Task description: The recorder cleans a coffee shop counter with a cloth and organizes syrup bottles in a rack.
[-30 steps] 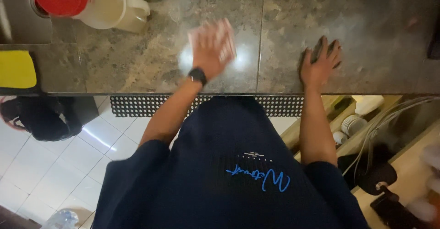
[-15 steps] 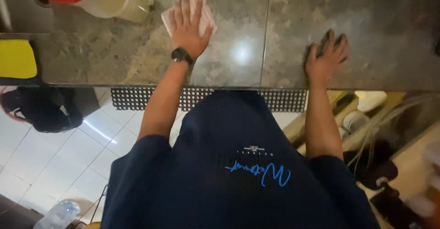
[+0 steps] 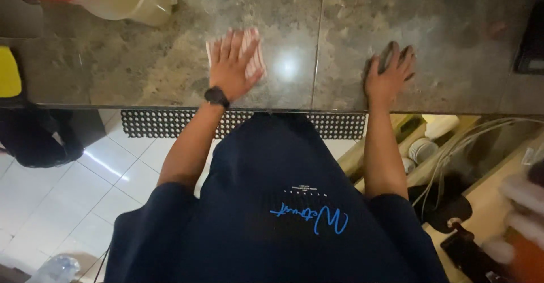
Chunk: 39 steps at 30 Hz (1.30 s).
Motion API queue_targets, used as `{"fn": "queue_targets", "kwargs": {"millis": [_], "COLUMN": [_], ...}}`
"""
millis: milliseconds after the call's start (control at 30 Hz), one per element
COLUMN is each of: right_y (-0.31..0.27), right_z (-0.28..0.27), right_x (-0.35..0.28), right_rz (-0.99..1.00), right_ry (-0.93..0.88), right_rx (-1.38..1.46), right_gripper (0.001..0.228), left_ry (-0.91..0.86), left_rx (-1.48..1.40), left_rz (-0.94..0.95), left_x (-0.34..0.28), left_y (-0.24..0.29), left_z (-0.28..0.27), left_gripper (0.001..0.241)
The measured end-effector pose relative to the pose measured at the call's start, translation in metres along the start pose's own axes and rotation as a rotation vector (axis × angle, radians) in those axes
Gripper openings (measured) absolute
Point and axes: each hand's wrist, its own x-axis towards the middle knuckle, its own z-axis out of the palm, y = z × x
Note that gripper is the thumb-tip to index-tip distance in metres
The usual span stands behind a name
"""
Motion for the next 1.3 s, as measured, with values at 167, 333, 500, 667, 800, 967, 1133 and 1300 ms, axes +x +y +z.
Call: {"fn": "queue_targets", "kwargs": {"millis": [167, 333, 500, 667, 800, 967, 1133, 1300], "right_y": [0.0, -0.009, -0.012, -0.018, -0.017, -0.026, -0.023, -0.007], "right_z": [-0.002, -0.015, -0.019, -0.022, -0.021, -0.042, -0.04, -0.019], "right_x": [-0.001, -0.004, -0.004, -0.005, -0.005, -0.007, -0.007, -0.004], "right_rz": [-0.005, -0.031, 0.027, 0.033, -0.026, 0.028, 0.123, -0.058], "right_ry": [0.037, 0.029, -0.041, -0.038, 0.089, -0.073, -0.066, 0.04], "right_rx": [0.015, 0.03, 0.022, 0.047, 0.121, 0.057, 0.105, 0.112], "right_gripper": [0.058, 0.055, 0.058, 0.053, 0.064, 0.056, 0.062, 0.048], "left_ry": [0.088, 0.007, -0.007, -0.041, -0.043, 0.055, 0.065, -0.037], "left_rx": [0.036, 0.108, -0.143, -0.106, -0.062, -0.011, -0.069, 0.041], "left_rz": [-0.125, -0.353, 0.101, 0.105, -0.001, -0.073, -0.128, -0.199], "left_x": [0.053, 0.072, 0.039, -0.008, 0.005, 0.052, 0.071, 0.063], "left_y": [0.002, 0.042, 0.065, 0.032, 0.014, 0.004, 0.013, 0.016], "left_z": [0.016, 0.044, 0.03, 0.02, -0.002, 0.007, 0.026, 0.04], "left_gripper": [0.078, 0.082, 0.074, 0.079, 0.079, 0.076, 0.074, 0.078]}}
